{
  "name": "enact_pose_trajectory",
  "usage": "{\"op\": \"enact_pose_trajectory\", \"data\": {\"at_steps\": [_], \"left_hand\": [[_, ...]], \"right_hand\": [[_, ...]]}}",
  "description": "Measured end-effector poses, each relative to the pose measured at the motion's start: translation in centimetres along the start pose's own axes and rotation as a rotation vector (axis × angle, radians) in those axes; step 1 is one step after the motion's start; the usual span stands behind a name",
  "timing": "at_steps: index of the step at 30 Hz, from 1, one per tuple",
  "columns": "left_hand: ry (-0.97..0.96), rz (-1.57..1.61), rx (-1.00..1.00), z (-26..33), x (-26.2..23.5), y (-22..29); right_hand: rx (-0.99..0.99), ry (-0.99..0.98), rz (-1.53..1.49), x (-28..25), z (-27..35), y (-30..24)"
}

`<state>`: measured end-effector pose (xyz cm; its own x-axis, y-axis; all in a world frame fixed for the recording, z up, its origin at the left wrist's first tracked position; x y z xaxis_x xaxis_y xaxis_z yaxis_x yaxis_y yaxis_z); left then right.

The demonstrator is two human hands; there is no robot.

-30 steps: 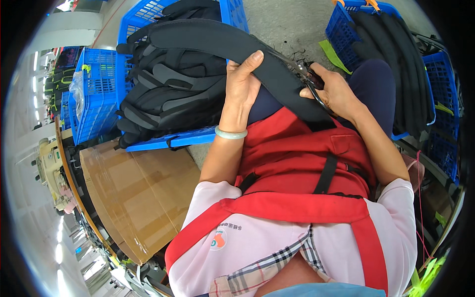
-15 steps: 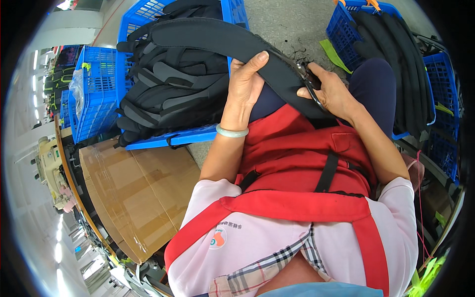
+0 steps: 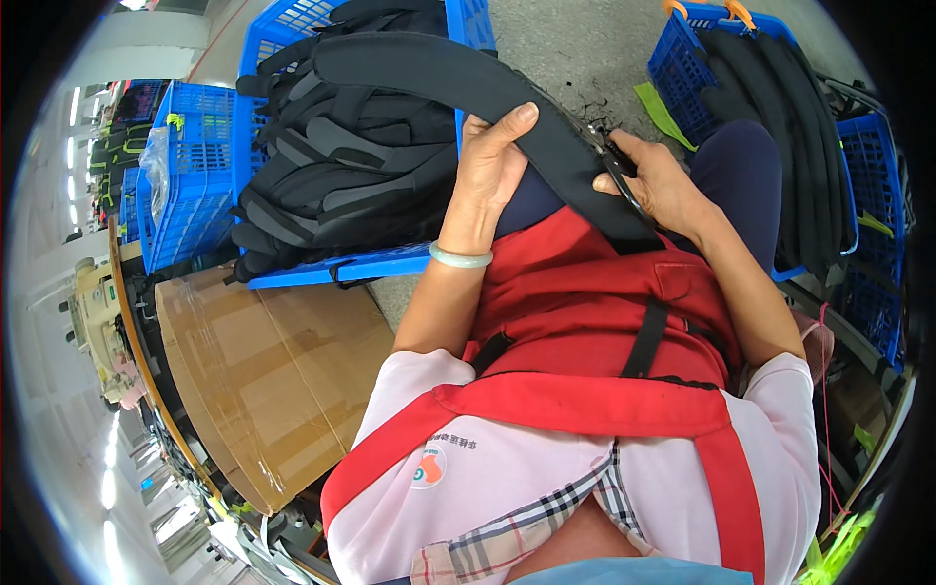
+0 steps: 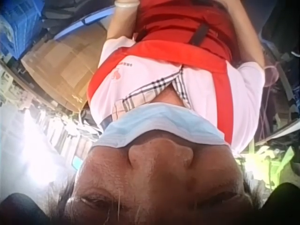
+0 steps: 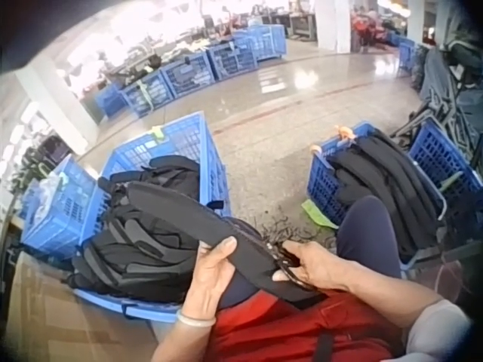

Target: Trimming excess material from black fabric components using scissors in a manufacturing setting.

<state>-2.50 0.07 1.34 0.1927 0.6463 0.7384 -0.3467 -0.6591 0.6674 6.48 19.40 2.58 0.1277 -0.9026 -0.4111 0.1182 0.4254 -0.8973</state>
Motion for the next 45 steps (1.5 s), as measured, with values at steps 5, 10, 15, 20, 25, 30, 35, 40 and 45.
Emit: {"op": "enact_pose_trajectory", "data": {"at_steps": [5,10,15,20,25,30,35,40,45], "left_hand": [[-0.001,-0.024,-0.020,0.2,0.0,-0.2],[-0.003,-0.006,-0.023,0.2,-0.3,-0.4],[-0.019,-0.004,0.034,-0.2,0.2,0.8],[0.041,-0.028,0.019,0.1,0.9,0.0],[-0.001,-0.066,-0.005,0.2,0.7,-0.3],[-0.030,-0.094,-0.019,0.0,0.4,-0.4],[0.022,-0.109,0.072,-0.7,1.2,0.8],[0.022,-0.106,0.045,-0.6,1.3,0.4],[0.043,-0.072,0.029,-0.6,1.0,0.1]], "right_hand": [[-0.150,0.020,0.075,0.2,-0.1,-0.4],[-0.051,0.005,0.006,0.1,0.0,-0.2],[-0.017,0.063,0.068,-0.2,0.1,-0.5],[-0.041,0.089,0.142,0.1,-0.2,-1.3],[-0.061,0.097,0.193,-0.4,-0.2,-1.6],[-0.001,0.024,0.229,-0.9,-0.6,-2.2],[-0.035,0.081,0.150,-0.7,-0.4,-1.4],[-0.020,0.036,0.159,-1.1,-0.2,-2.0],[-0.020,0.001,0.149,-1.0,-0.2,-1.3]]}}
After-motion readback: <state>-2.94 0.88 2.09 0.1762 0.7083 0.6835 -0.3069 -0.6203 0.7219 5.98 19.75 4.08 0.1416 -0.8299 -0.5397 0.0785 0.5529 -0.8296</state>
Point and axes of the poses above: each hand's wrist, its own z-axis away from the middle knuckle, its own x-axis out of the palm, y = z × x, the point moved 1 cm from there along -z, towards the middle knuckle, and after that the axes turned 6 degrees about y, right-handed, at the moved point
